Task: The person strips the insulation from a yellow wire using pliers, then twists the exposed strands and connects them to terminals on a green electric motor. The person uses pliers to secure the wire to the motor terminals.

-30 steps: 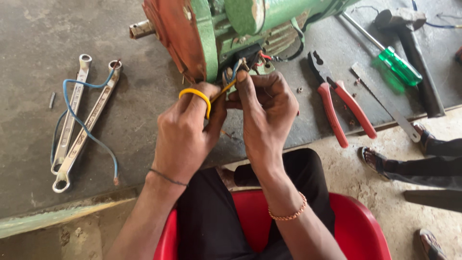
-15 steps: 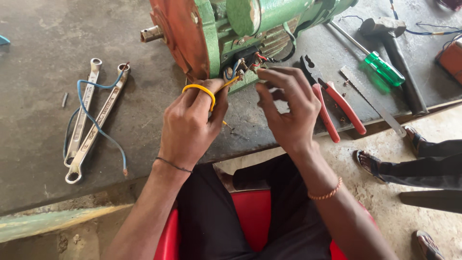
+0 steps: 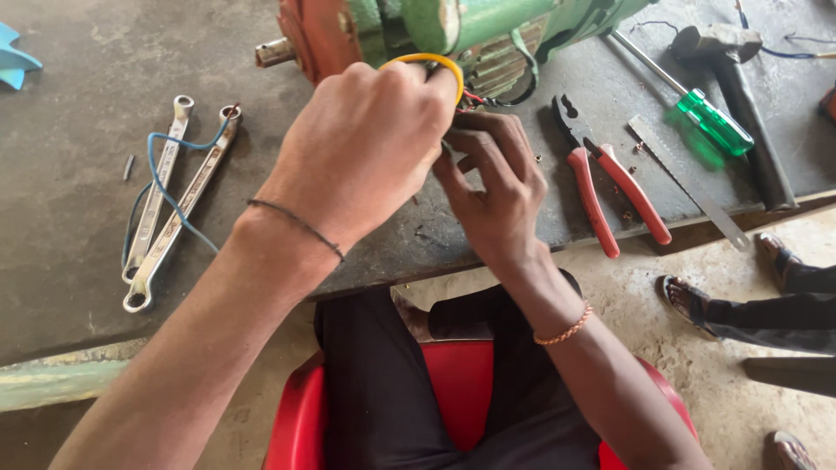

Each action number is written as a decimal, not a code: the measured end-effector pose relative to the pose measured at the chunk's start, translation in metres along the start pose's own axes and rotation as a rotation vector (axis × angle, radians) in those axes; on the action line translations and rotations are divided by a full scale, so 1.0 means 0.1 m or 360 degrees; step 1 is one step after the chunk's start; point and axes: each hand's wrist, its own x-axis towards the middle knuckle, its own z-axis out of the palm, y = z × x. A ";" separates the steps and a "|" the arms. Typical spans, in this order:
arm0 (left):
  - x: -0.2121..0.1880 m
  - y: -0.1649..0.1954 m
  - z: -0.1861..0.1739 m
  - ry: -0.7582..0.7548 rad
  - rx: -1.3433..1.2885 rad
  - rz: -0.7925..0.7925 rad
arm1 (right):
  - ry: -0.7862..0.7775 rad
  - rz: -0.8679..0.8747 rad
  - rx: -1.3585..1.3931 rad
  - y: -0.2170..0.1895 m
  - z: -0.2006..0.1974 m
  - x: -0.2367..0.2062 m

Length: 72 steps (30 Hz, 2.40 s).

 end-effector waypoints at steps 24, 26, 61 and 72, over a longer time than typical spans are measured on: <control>-0.55 0.07 0.30 0.0526 -0.0619 -0.0314 | 0.0216 0.0886 0.0425 -0.23 0.31 -0.12; -0.56 0.07 0.32 0.0534 -0.0619 -0.0315 | 0.0213 0.0886 0.0617 -0.22 0.27 -0.10; -0.68 0.28 0.47 0.0360 -0.0925 -0.0732 | -0.0621 0.0469 -0.1010 0.33 -1.46 -0.45; -0.66 0.24 0.47 0.0417 -0.0994 -0.0695 | -0.1531 0.0822 -0.1093 0.72 -1.45 0.02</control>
